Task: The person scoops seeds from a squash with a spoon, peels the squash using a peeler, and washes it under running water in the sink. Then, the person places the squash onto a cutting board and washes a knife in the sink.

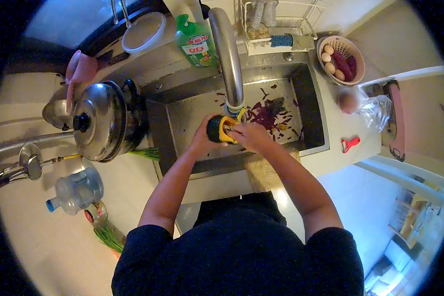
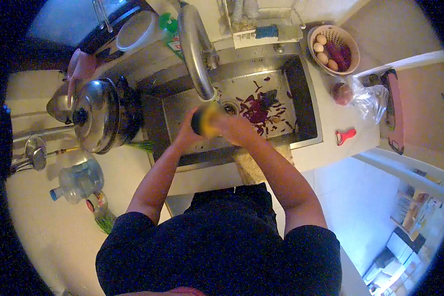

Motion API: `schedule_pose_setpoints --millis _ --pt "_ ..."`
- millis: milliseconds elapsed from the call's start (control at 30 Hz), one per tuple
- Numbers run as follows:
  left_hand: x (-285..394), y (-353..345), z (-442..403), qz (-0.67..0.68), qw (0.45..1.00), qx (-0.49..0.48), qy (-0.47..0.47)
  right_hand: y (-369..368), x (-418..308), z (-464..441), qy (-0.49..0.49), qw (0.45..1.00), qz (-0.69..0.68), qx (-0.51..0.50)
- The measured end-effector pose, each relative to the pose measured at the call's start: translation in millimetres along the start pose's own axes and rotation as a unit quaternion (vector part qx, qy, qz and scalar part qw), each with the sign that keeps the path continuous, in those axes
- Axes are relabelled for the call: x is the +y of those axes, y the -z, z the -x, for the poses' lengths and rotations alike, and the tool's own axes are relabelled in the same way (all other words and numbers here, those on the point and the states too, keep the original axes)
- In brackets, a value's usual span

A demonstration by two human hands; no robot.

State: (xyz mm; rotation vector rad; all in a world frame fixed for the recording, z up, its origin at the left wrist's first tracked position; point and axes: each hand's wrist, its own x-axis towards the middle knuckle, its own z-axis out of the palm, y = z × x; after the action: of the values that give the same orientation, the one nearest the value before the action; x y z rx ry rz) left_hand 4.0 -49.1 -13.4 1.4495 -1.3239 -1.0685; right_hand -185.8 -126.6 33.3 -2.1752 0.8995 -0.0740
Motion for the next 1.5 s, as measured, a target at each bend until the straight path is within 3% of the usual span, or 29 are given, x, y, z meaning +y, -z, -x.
schedule_pose_setpoints --millis 167,233,333,400,500,633,767,900,967,1067,1167,1267,1333,1433,1500 --pt "16.2 6.1 -1.4 -0.026 0.999 -0.043 -0.005 5.7 -13.6 -13.0 0.020 0.993 0.117 0.013" --pt "26.7 6.8 0.8 -0.068 0.997 -0.040 -0.018 -33.7 17.6 -17.9 0.018 0.996 -0.077 0.042" --pt "35.4 0.2 -1.7 -0.132 0.990 -0.008 -0.040 -30.5 14.3 -25.1 -0.060 0.973 -0.224 -0.007" --pt "35.8 -7.9 2.9 -0.140 0.989 0.019 -0.040 -34.8 17.7 -22.5 -0.074 0.977 -0.194 -0.036" --pt "28.7 -16.2 3.7 -0.205 0.976 0.016 -0.076 -67.7 57.4 -31.0 0.016 0.999 -0.012 -0.025" --pt "29.1 -21.4 5.2 -0.238 0.971 -0.006 -0.031 -16.0 0.7 -11.3 -0.146 0.987 0.056 0.022" --pt "16.0 -19.7 -1.7 -0.180 0.984 0.000 0.018 -24.6 1.0 -6.5 -0.136 0.982 0.131 -0.027" --pt "-36.2 -8.6 4.5 -0.127 0.988 0.077 0.050 -24.0 40.7 11.6 -0.234 0.968 0.091 -0.016" --pt "-0.6 6.9 4.2 -0.093 0.992 0.068 0.058 -27.8 78.0 16.9 -0.278 0.960 0.005 0.033" --pt "9.8 13.1 7.3 -0.023 0.997 0.034 0.068 -30.1 63.2 20.2 -0.171 0.955 -0.218 0.101" --pt "4.1 11.4 3.5 -0.004 0.999 -0.002 0.053 -14.1 39.9 13.7 -0.077 0.976 -0.204 0.017" --pt "8.7 8.8 1.2 -0.010 0.999 -0.018 0.025 -1.0 5.5 11.1 -0.050 0.990 -0.134 0.010" --pt "21.3 6.4 -3.1 -0.043 0.998 -0.034 -0.023 -3.7 -12.6 -2.9 -0.067 0.995 -0.075 -0.004" --pt "23.8 2.4 -3.0 -0.023 1.000 -0.007 0.016 -12.6 -0.9 -9.3 -0.097 0.994 -0.002 -0.043" --pt "36.9 6.4 -3.7 -0.117 0.992 -0.044 0.020 -17.2 3.1 -8.1 -0.105 0.990 0.052 -0.074"
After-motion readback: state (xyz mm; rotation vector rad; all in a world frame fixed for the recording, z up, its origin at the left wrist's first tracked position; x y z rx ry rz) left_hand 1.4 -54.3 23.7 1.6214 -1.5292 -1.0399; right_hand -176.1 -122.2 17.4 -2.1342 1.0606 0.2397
